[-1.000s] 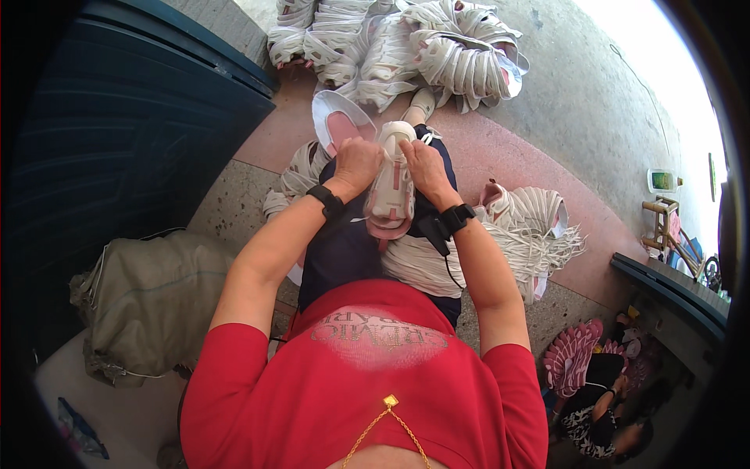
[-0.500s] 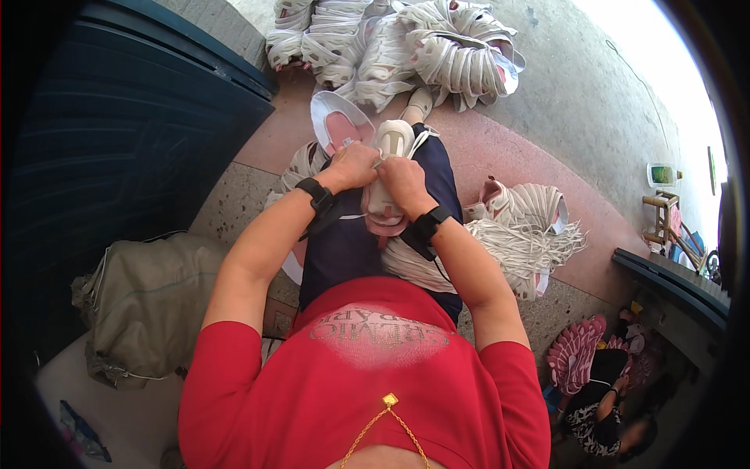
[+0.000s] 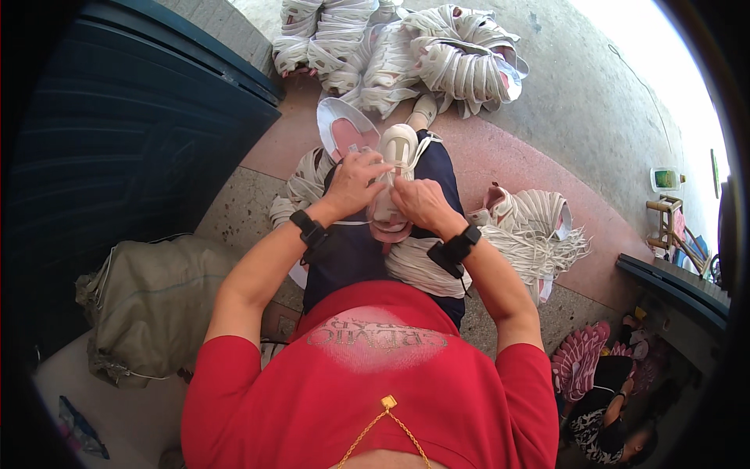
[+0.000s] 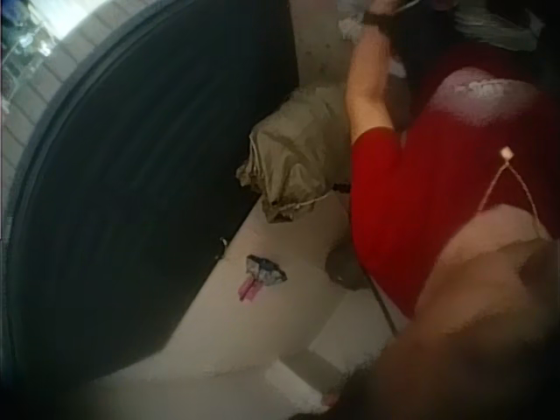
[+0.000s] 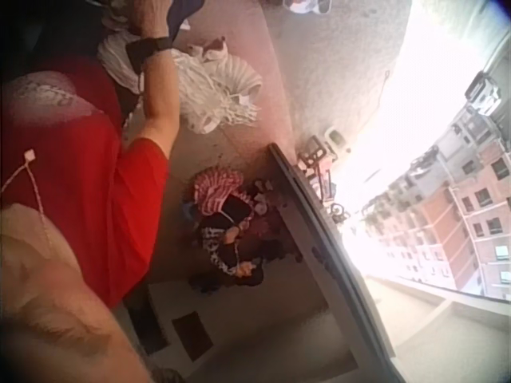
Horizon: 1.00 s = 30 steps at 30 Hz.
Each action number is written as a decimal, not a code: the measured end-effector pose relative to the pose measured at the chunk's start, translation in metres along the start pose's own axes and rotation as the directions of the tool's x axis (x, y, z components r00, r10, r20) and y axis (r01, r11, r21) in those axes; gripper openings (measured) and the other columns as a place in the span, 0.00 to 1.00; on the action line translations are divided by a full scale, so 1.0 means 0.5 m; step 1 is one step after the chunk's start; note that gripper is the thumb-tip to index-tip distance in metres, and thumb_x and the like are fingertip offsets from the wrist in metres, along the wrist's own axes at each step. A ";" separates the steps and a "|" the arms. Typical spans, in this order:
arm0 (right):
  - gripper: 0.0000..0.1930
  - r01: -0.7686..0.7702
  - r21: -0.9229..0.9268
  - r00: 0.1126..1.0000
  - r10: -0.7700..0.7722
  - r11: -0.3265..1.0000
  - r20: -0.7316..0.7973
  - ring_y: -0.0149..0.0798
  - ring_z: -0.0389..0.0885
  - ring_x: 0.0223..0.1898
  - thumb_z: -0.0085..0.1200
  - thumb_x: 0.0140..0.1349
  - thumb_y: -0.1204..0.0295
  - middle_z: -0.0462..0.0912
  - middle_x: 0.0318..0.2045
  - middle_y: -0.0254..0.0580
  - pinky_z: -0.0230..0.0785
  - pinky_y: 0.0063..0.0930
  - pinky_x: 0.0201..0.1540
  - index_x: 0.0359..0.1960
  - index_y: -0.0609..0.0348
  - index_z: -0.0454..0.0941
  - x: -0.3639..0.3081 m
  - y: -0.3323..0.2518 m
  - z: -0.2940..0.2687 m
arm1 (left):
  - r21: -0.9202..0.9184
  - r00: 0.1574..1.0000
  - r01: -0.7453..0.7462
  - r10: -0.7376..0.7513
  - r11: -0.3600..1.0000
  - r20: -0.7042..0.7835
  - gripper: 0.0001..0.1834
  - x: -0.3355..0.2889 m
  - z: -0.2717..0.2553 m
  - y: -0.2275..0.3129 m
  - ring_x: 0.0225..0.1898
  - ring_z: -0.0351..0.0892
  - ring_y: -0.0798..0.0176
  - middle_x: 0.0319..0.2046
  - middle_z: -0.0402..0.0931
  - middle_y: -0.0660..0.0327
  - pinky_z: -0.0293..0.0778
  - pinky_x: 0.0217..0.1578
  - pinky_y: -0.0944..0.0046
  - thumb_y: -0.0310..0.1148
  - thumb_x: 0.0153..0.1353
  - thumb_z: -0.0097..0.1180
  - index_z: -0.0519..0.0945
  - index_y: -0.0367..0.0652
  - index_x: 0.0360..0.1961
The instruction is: Organizing shoe uppers and tying laces as part of a manufacturing process.
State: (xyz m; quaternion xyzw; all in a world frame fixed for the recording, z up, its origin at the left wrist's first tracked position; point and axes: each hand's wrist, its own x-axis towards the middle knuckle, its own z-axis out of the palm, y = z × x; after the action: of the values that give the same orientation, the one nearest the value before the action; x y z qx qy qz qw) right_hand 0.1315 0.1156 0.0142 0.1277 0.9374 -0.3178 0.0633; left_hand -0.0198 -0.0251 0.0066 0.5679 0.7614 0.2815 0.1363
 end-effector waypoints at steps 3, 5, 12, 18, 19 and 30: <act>0.13 0.012 0.251 0.998 0.005 0.968 -0.066 0.63 0.82 0.34 0.45 0.70 0.65 0.81 0.27 0.62 0.72 0.54 0.37 0.36 0.63 0.76 -0.044 0.028 -0.011 | -0.041 0.986 -0.157 0.159 0.987 0.045 0.23 -0.010 -0.009 0.051 0.55 0.70 0.48 0.52 0.79 0.60 0.71 0.56 0.54 0.30 0.53 0.68 0.84 0.48 0.53; 0.15 -0.026 0.441 0.993 0.076 0.897 -0.095 0.65 0.79 0.35 0.44 0.73 0.63 0.80 0.31 0.63 0.72 0.50 0.38 0.38 0.64 0.76 -0.040 0.044 -0.013 | -0.072 0.992 -0.125 0.125 0.990 0.005 0.15 0.017 0.010 0.057 0.49 0.74 0.51 0.41 0.81 0.59 0.73 0.50 0.56 0.30 0.55 0.67 0.85 0.44 0.45; 0.17 -0.079 0.980 0.940 0.341 0.182 0.012 0.28 0.77 0.36 0.47 0.75 0.62 0.79 0.35 0.34 0.69 0.21 0.39 0.50 0.66 0.78 -0.028 0.083 -0.014 | -0.470 0.996 -0.088 0.074 0.878 -0.048 0.07 0.074 -0.051 0.184 0.30 0.80 0.65 0.28 0.81 0.59 0.74 0.33 0.68 0.29 0.63 0.64 0.85 0.37 0.39; 0.16 0.137 0.910 0.918 0.295 0.391 -0.265 0.26 0.76 0.37 0.54 0.72 0.65 0.81 0.37 0.31 0.68 0.19 0.43 0.50 0.66 0.83 -0.014 0.037 -0.042 | -0.731 0.857 0.446 -0.482 0.517 0.183 0.11 0.075 -0.049 0.151 0.35 0.78 0.78 0.35 0.84 0.65 0.74 0.38 0.75 0.31 0.68 0.62 0.84 0.33 0.43; 0.15 0.157 0.888 0.912 0.281 0.432 -0.299 0.26 0.77 0.39 0.55 0.72 0.66 0.82 0.38 0.31 0.68 0.19 0.45 0.50 0.66 0.83 -0.015 0.030 -0.042 | -0.734 0.842 0.455 -0.512 0.504 0.170 0.11 0.069 -0.043 0.145 0.35 0.78 0.77 0.35 0.84 0.65 0.74 0.37 0.75 0.31 0.68 0.62 0.84 0.32 0.43; 0.13 0.153 0.773 0.879 0.273 0.616 -0.391 0.27 0.79 0.45 0.56 0.72 0.68 0.85 0.44 0.35 0.69 0.22 0.53 0.48 0.66 0.84 -0.030 0.001 -0.053 | -0.625 0.895 0.421 -0.414 0.657 0.166 0.12 0.066 -0.036 0.117 0.36 0.77 0.77 0.34 0.82 0.67 0.73 0.38 0.73 0.33 0.68 0.60 0.84 0.34 0.43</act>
State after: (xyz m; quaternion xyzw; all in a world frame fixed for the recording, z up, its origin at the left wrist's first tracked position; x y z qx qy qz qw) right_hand 0.1453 0.1292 0.0379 0.2482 0.6831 -0.6512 -0.2182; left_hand 0.0062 0.0126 0.0591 0.2967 0.7256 0.4848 0.3878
